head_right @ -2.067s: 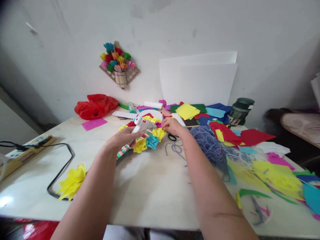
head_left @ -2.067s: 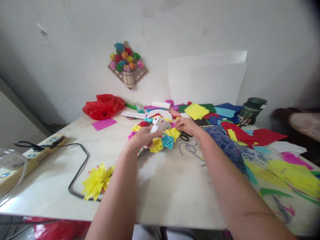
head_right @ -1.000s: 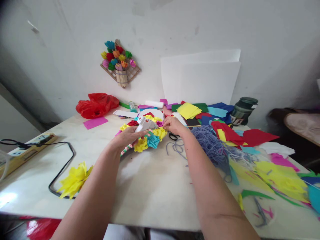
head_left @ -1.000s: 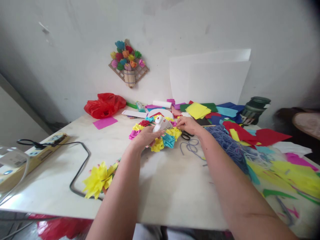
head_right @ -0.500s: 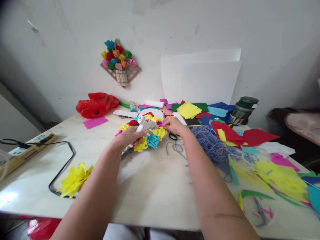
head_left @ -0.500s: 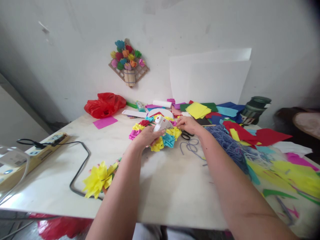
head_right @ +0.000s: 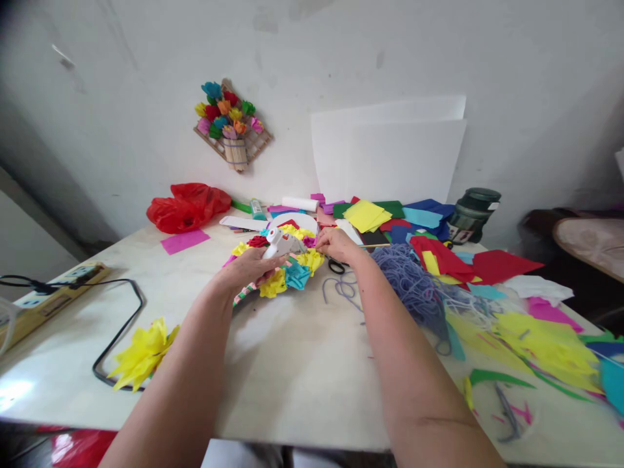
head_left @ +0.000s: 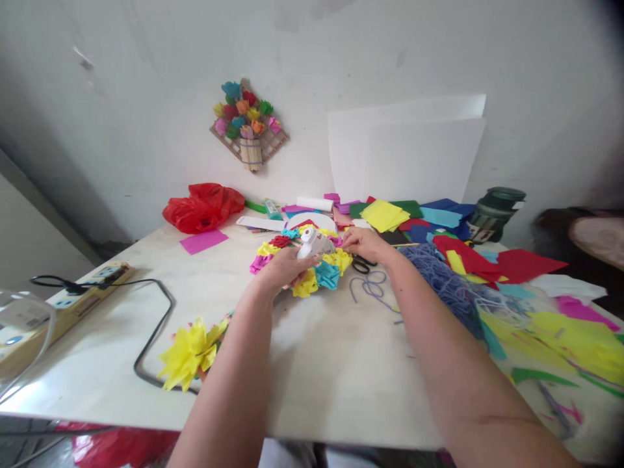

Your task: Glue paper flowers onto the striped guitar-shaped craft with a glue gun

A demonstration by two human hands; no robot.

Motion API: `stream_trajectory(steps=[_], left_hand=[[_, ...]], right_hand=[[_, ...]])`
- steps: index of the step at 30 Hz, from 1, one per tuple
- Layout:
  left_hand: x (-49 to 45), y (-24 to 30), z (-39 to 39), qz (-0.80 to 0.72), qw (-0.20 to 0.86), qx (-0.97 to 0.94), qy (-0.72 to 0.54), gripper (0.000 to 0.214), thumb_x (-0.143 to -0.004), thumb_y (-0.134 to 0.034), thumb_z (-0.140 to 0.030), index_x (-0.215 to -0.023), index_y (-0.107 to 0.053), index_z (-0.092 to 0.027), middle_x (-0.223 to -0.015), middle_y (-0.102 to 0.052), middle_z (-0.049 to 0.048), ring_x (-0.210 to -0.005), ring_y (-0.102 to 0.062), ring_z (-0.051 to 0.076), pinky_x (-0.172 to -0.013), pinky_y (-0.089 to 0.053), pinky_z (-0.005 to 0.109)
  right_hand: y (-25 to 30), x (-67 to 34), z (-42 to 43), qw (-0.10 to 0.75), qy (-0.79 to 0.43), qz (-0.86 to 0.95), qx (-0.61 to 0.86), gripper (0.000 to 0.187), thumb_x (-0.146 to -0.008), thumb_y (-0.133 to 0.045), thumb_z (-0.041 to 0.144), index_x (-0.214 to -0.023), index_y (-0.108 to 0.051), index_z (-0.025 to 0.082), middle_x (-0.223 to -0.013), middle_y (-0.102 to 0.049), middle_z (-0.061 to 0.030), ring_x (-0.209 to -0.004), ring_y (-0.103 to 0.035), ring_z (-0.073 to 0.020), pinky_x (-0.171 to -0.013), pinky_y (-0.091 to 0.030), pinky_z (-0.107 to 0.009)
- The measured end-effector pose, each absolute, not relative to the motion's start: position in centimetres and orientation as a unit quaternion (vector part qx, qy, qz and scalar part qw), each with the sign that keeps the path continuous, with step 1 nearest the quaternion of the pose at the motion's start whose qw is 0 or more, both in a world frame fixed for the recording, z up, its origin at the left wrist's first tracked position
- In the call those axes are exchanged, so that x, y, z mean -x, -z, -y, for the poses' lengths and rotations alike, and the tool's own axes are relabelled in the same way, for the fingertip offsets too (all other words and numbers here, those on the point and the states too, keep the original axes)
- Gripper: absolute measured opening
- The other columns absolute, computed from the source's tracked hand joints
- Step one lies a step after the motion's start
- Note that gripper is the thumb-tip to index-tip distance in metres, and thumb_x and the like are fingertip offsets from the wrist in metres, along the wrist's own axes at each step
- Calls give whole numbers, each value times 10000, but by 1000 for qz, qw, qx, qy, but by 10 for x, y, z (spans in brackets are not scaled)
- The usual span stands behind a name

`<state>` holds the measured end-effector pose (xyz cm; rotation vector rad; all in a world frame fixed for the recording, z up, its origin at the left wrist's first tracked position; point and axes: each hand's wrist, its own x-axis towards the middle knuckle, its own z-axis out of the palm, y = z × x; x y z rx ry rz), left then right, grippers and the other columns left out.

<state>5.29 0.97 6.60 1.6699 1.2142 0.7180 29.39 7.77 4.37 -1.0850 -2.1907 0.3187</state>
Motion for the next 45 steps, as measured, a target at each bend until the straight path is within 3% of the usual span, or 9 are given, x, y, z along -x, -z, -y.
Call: stream_trajectory(steps=[11, 19, 31, 37, 41, 45], left_hand=[[-49, -75, -4, -502, 448, -670, -312, 385, -641, -647, -512, -569, -482, -172, -417, -426, -39, -353, -377, 75, -369, -298, 210], [-49, -72, -8, -531, 383, -666, -358, 402, -650, -636, -474, -486, -435, -167, -369, -433, -28, -345, -390, 77, -384, -311, 207], [-48, -67, -14, -523, 362, -674, -376, 335, -652, -608, -458, -567, -477, -162, -410, -448, -45, -368, -397, 80, -384, -307, 201], [-46, -71, -13, -558, 195, -713, -376, 353, -696, -556, -445, -908, -642, -175, -640, -607, 6, -607, -573, 160, -532, -413, 235], [-51, -71, -11, -588, 101, -698, -396, 478, -687, -577, -385, -1146, -580, -253, -865, -666, 20, -782, -610, 194, -670, -453, 275], [-64, -68, -11, -582, 107, -694, -410, 590, -668, -613, -328, -1242, -499, -250, -900, -673, 19, -827, -618, 196, -718, -466, 287]], right_hand=[[-45, -294, -79, 315, -121, 844, 418, 116, -607, -640, 105, -627, -727, 179, -789, -653, -57, -705, -586, -137, -666, -470, -250], [-46, -294, -77, 312, -139, 837, 427, 101, -592, -657, 108, -635, -728, 165, -813, -660, -62, -734, -606, -157, -691, -481, -269], [-46, -295, -77, 304, -148, 839, 426, 102, -588, -659, 104, -623, -723, 175, -829, -652, -48, -777, -602, -161, -747, -473, -280], [-49, -294, -75, 307, -149, 840, 423, 98, -595, -662, 89, -615, -718, 166, -814, -650, -53, -770, -592, -154, -724, -467, -260], [-51, -292, -72, 302, -157, 834, 434, 115, -597, -652, 65, -625, -719, 154, -811, -652, -57, -779, -591, -155, -726, -463, -256], [-53, -291, -69, 294, -164, 835, 436, 123, -608, -639, 51, -626, -718, 144, -803, -652, -60, -784, -592, -158, -730, -461, -259]])
